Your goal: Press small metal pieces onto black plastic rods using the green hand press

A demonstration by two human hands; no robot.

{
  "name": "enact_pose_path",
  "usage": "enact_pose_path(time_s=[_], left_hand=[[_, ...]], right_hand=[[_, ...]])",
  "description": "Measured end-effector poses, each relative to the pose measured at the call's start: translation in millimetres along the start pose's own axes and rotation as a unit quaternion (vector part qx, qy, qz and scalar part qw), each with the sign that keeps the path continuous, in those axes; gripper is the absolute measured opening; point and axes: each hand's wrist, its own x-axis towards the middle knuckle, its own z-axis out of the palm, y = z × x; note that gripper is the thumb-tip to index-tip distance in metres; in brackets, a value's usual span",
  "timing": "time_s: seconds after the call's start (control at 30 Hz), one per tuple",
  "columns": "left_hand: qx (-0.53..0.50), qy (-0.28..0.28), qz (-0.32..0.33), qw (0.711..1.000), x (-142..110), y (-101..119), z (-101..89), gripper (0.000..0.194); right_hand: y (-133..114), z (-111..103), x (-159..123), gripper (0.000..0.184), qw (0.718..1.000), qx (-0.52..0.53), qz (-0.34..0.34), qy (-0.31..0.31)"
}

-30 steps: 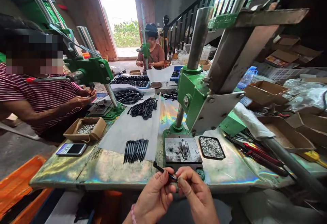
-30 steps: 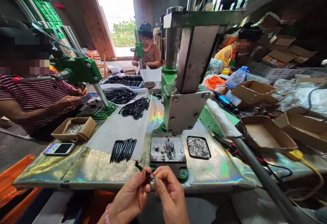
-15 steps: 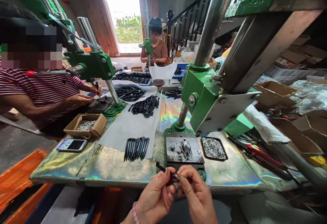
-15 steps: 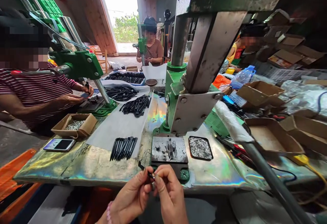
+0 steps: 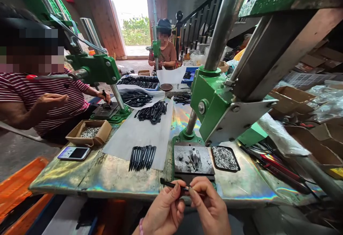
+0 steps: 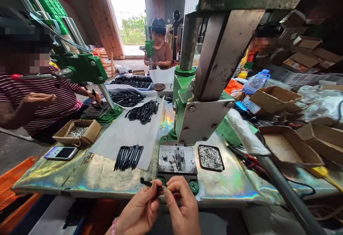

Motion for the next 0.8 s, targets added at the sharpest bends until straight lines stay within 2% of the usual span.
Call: enact_pose_path(time_s=[0.17,0.3,0.43,0.57,0.67,0.73,0.8], left_hand=[[0.017,-0.014,-0.004,1.0,7.6,-1.2,4.5,0.033],[0.057,-0.03,0.033,0.997,12.8,7.9,14.1,0.033],[0.102,-0.047,0.079,0.99,22.4,24.2,25.5,0.031],[0.148,-0.081,0.097,0.981,38.5,39.5,38.8,0.033],[0.2,-0.108,0.114,0.967,51.2,46.7,50.3,0.031],[0.253,-0.119,0.139,0.95,59.6,49.6,57.4,0.029],[0.328,-0.118,0.172,0.921,68.1,51.2,63.5,0.028]], right_hand=[[7.6,-2.5,-0.5,0.018,1.0,-0.003,-0.008,0.016],[26.7,-14.6,3.5,0.026,0.994,0.072,0.079,0.033],[50.3,-30.1,10.8,0.032,0.984,0.035,0.147,0.09],[66.9,-32.3,16.6,0.031,0.985,-0.054,0.113,0.117],[71.5,-27.8,17.7,0.028,0.984,-0.078,0.096,0.13],[72.0,-25.1,17.1,0.028,0.983,-0.087,0.089,0.136],[71.5,-24.0,16.1,0.027,0.982,-0.096,0.084,0.139]])
